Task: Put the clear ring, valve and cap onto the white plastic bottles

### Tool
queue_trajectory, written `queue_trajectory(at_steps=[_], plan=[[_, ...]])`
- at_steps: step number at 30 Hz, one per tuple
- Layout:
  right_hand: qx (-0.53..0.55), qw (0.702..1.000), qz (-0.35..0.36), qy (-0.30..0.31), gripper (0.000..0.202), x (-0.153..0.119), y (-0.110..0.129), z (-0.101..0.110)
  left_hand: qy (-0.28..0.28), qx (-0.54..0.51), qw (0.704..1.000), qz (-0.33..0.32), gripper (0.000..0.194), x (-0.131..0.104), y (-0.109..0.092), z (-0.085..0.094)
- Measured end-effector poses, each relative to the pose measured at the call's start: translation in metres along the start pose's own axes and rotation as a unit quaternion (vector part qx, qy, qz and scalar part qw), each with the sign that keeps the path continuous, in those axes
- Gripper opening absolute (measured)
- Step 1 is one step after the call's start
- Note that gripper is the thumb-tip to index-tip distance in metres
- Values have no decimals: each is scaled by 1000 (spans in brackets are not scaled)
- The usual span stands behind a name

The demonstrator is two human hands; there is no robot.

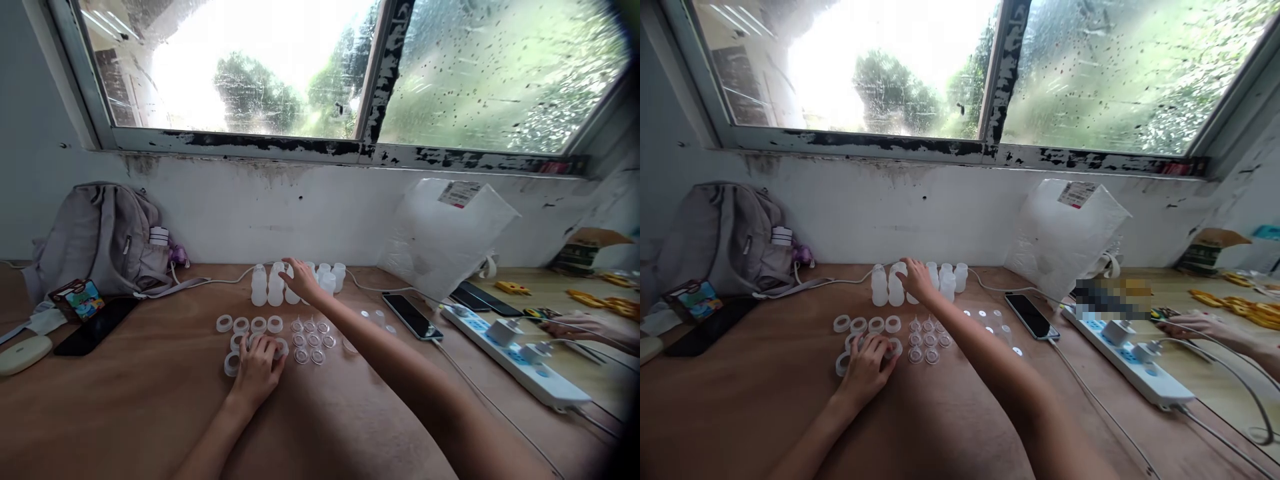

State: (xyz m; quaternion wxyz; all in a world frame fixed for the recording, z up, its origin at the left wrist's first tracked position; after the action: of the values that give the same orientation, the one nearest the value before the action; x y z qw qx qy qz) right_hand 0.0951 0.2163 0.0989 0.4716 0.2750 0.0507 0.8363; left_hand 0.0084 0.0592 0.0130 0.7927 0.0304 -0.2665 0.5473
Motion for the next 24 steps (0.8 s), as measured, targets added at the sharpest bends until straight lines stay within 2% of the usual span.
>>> queue_trajectory(at_steps=[2, 4, 8, 11, 13, 17, 22, 24], plan=[[22, 999, 7, -23, 23, -22, 1, 8, 0, -5, 1000, 5, 13, 0, 0, 1], [80, 995, 25, -48, 17, -57, 2, 12, -1, -19, 1000, 5, 13, 0, -2, 2], [98, 995, 16, -20, 12, -143, -8, 2, -14, -60, 998, -29, 14, -3, -15, 7], [70, 997, -15, -7, 12, -188, -22, -7, -10, -88, 994, -64, 18, -7, -29, 3], [66, 997, -39, 4, 17, -199, -31, -13, 8, -102, 991, -81, 20, -9, -37, -3], [82, 994, -55, 40, 16, -195, -39, -21, 34, -127, 988, -85, 18, -5, -47, -17], [193, 979, -65, 14, 10, -193, -42, -13, -26, -201, 978, -46, 10, 6, -49, -21], [248, 965, -81, 5, 13, -195, -44, -10, -51, -231, 971, -22, 16, 8, -49, -21]])
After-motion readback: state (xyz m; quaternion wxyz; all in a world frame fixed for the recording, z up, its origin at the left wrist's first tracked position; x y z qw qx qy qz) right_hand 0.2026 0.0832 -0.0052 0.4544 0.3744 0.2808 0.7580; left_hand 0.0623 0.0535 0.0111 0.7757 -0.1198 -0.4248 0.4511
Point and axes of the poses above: each hand's wrist, its own x-axis towards the middle knuckle, its own z-axis out of the back of the hand, y = z × x, the point moved 6 cm from there along x, towards the middle knuckle, and after that the axes turned 7 degrees about y, right-handed, at the moved point
